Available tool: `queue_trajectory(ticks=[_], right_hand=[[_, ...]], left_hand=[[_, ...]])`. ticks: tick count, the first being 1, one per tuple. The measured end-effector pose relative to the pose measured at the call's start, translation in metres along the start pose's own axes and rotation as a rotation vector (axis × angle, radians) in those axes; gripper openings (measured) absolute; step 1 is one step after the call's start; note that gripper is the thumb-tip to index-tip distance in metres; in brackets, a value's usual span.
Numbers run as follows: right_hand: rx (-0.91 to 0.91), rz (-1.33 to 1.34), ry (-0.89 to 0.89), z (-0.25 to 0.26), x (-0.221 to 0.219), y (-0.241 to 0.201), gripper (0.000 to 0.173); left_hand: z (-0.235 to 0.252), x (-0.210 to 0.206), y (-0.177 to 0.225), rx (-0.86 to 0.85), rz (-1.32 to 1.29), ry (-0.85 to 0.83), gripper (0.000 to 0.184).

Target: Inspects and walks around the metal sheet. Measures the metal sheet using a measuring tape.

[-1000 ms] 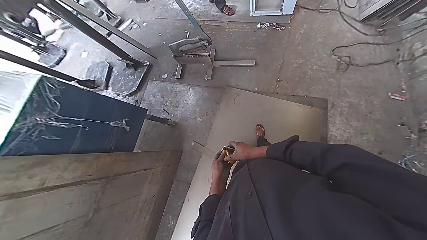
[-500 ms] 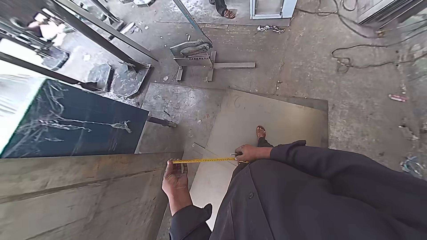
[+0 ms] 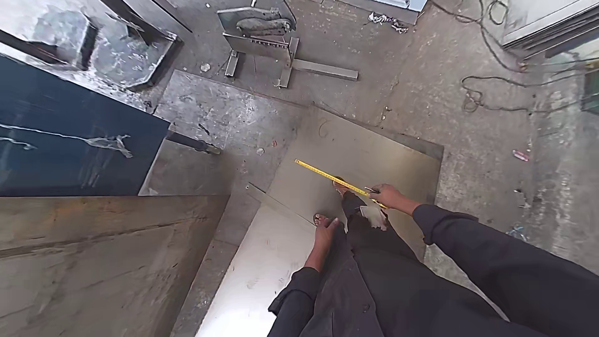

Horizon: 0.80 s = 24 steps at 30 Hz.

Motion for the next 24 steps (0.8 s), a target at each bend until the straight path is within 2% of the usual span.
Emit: queue_trajectory(ticks=[2, 4, 5, 8, 11, 15, 17, 19, 21, 24], right_hand=[[-0.136, -0.009, -0.031, 0.003, -0.013, 0.046, 0.041], [-0.255, -0.020, -0.071, 0.002, -0.035, 0.086, 0.042], [-0.315, -0.006, -0.086, -0.001, -0.046, 0.105, 0.042], [-0.467, 0.115, -0.083, -0.015, -0.082, 0.154, 0.042], [-0.551, 0.218, -0.067, -0.023, -0.110, 0.182, 0.039], [-0.610, 0.366, -0.031, -0.020, -0.141, 0.180, 0.033], [-0.620, 0.502, -0.001, -0.014, -0.153, 0.168, 0.032], [-0.594, 0.605, -0.031, -0.009, -0.167, 0.154, 0.030], [-0.528, 0.635, -0.077, -0.002, -0.172, 0.144, 0.030], [-0.473, 0.656, -0.099, 0.000, -0.167, 0.139, 0.029]], left_hand=[[0.020, -0.048, -0.028, 0.043, 0.319, -0.121, 0.072], [0.031, -0.073, -0.048, 0.104, 0.359, -0.120, 0.089], [0.038, -0.080, -0.056, 0.119, 0.331, -0.092, 0.090], [0.053, -0.085, -0.072, 0.166, 0.288, -0.001, 0.076], [0.062, -0.089, -0.085, 0.260, 0.334, 0.043, 0.061], [0.083, -0.094, -0.092, 0.275, 0.443, -0.034, 0.058], [0.095, -0.092, -0.088, 0.222, 0.528, -0.064, 0.052], [0.102, -0.090, -0.079, 0.100, 0.569, -0.059, 0.043], [0.107, -0.086, -0.069, -0.015, 0.529, -0.041, 0.035], [0.100, -0.075, -0.053, -0.013, 0.385, 0.018, 0.033]])
Point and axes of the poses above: each hand's wrist, its own z-axis towards the middle knuckle, its own x-axis out of the back of the hand, y = z × x, the point moved 8 cm from there along z, towards the middle knuckle, and after that the axes turned 5 degrees about -z, right-handed, at the moved point
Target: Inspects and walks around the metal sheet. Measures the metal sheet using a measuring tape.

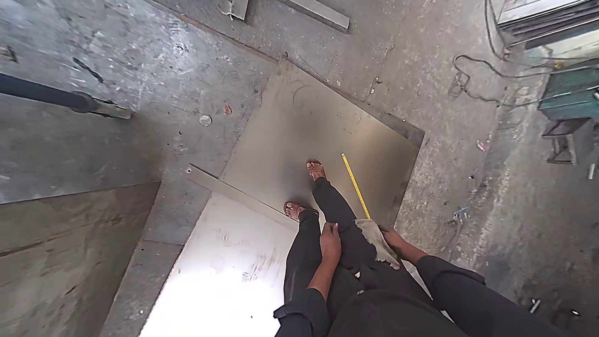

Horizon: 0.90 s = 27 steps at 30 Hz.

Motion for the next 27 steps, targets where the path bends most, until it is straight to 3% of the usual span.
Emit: queue_trajectory(ticks=[3, 8, 11, 14, 17, 20, 24, 26, 27], right_hand=[[0.066, -0.019, -0.023, -0.004, -0.002, -0.010, 0.029], [0.129, -0.212, -0.048, -0.007, 0.001, -0.018, 0.032], [0.094, -0.307, 0.048, -0.009, 0.035, -0.037, 0.035], [0.072, -0.433, 0.154, 0.023, 0.092, -0.068, 0.035], [0.121, -0.652, 0.261, 0.116, 0.162, -0.130, 0.038], [0.096, -0.837, 0.268, 0.222, 0.209, -0.206, 0.042], [0.118, -0.952, 0.254, 0.369, 0.230, -0.322, 0.040], [0.219, -0.957, 0.292, 0.437, 0.232, -0.375, 0.035], [0.261, -0.944, 0.306, 0.468, 0.231, -0.401, 0.033]], left_hand=[[-0.007, 0.010, 0.017, 0.009, -0.061, -0.012, 0.034], [-0.029, 0.007, 0.033, -0.041, 0.021, -0.300, 0.034], [-0.026, 0.011, 0.050, -0.085, 0.011, -0.365, 0.038], [-0.008, -0.016, 0.084, -0.077, 0.040, -0.445, 0.044], [0.025, -0.060, 0.092, -0.078, 0.041, -0.546, 0.049], [0.059, -0.112, 0.089, -0.029, -0.128, -0.685, 0.045], [0.127, -0.169, 0.136, -0.060, -0.427, -0.920, 0.041], [0.182, -0.179, 0.152, -0.054, -0.418, -1.016, 0.041], [0.223, -0.176, 0.149, -0.032, -0.372, -0.978, 0.042]])
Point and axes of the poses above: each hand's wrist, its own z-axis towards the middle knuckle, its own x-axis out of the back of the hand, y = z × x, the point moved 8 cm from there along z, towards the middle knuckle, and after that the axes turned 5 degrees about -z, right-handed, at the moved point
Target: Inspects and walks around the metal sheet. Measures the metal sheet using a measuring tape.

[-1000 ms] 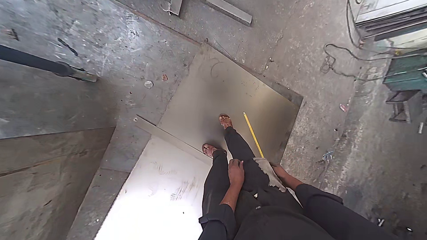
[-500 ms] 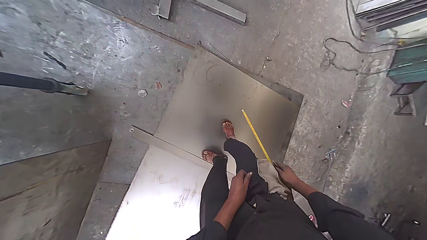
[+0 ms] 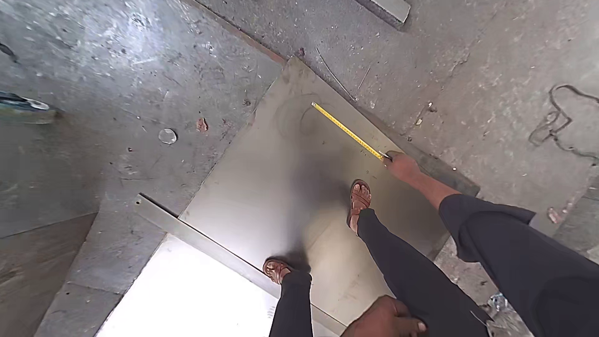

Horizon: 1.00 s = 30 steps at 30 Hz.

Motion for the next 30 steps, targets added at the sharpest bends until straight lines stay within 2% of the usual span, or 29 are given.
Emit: queue_trajectory(ticks=[1, 3, 5, 7, 10, 12, 15, 18, 20, 23, 25, 30], right_hand=[[0.017, 0.018, 0.022, 0.032, 0.006, -0.011, 0.034], [0.020, 0.070, 0.027, 0.083, 0.007, -0.030, 0.038], [0.030, 0.121, 0.064, 0.132, 0.018, -0.055, 0.040], [0.044, 0.140, 0.102, 0.170, 0.026, -0.072, 0.039], [0.115, 0.130, 0.158, 0.220, 0.028, -0.092, 0.039], [0.134, 0.095, 0.191, 0.241, 0.030, -0.101, 0.039], [0.096, 0.004, 0.222, 0.261, 0.030, -0.100, 0.040], [0.058, -0.020, 0.224, 0.268, 0.017, -0.093, 0.041], [0.029, -0.028, 0.245, 0.276, 0.024, -0.084, 0.043], [0.037, 0.050, 0.231, 0.260, 0.006, -0.081, 0.037], [0.034, 0.069, 0.249, 0.266, 0.022, -0.084, 0.036], [-0.006, -0.043, 0.169, 0.276, 0.022, -0.099, 0.037]], left_hand=[[0.018, 0.046, 0.000, 0.041, 0.053, 0.115, 0.043], [0.034, 0.157, -0.009, 0.165, 0.148, 0.448, 0.042], [0.026, 0.288, -0.009, 0.226, 0.181, 0.813, 0.040], [-0.003, 0.397, -0.002, 0.246, 0.185, 1.140, 0.039], [-0.061, 0.507, 0.038, 0.251, 0.348, 1.497, 0.045], [-0.097, 0.559, 0.070, 0.174, 0.494, 1.730, 0.053], [-0.120, 0.625, 0.107, 0.097, 0.623, 1.964, 0.069], [-0.122, 0.665, 0.114, 0.123, 0.758, 2.128, 0.068], [-0.111, 0.672, 0.126, 0.071, 0.797, 2.223, 0.064], [-0.123, 0.659, 0.116, 0.134, 0.876, 2.223, 0.063], [-0.117, 0.664, 0.129, 0.090, 0.897, 2.232, 0.062], [-0.119, 0.658, 0.123, 0.120, 0.890, 2.205, 0.062]])
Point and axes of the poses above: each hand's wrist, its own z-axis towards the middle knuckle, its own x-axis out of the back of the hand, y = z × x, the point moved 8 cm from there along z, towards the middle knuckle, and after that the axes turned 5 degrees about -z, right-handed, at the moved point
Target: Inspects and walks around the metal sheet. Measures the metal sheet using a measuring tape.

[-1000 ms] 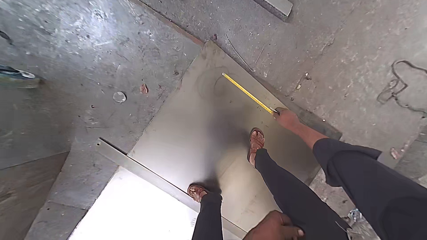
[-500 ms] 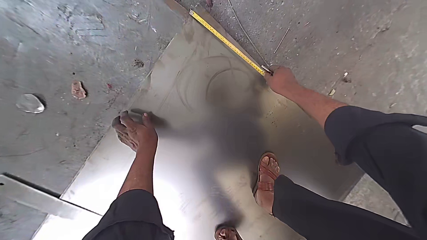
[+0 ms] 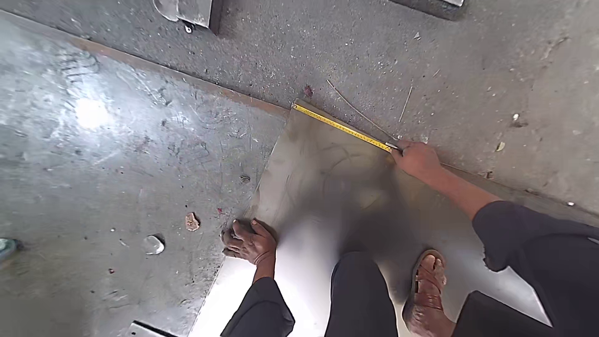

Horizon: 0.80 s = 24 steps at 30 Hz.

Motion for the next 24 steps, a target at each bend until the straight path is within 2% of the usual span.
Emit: queue_trajectory(ticks=[3, 8, 11, 13, 16, 20, 24], right_hand=[[0.001, 0.001, 0.074, 0.006, 0.009, 0.001, 0.035], [0.014, 0.080, 0.081, -0.014, -0.004, 0.000, 0.037], [-0.017, 0.155, 0.100, -0.023, -0.017, 0.018, 0.040], [-0.042, 0.157, 0.095, -0.033, -0.034, 0.040, 0.042], [-0.114, 0.157, 0.156, -0.053, -0.055, 0.098, 0.042], [-0.311, 0.162, 0.174, -0.090, -0.087, 0.177, 0.045], [-0.394, 0.123, 0.256, -0.126, -0.107, 0.205, 0.041]], left_hand=[[0.008, -0.007, 0.016, -0.014, -0.018, 0.013, 0.061], [-0.002, 0.005, 0.014, -0.024, 0.027, 0.032, 0.058], [0.001, 0.001, 0.018, -0.039, 0.023, 0.042, 0.059], [-0.002, 0.001, 0.009, -0.018, 0.032, 0.024, 0.061], [-0.001, -0.004, 0.011, -0.011, 0.033, 0.016, 0.064], [0.002, -0.013, 0.001, -0.014, 0.048, 0.036, 0.065], [0.001, -0.007, 0.005, -0.042, -0.007, 0.058, 0.064]])
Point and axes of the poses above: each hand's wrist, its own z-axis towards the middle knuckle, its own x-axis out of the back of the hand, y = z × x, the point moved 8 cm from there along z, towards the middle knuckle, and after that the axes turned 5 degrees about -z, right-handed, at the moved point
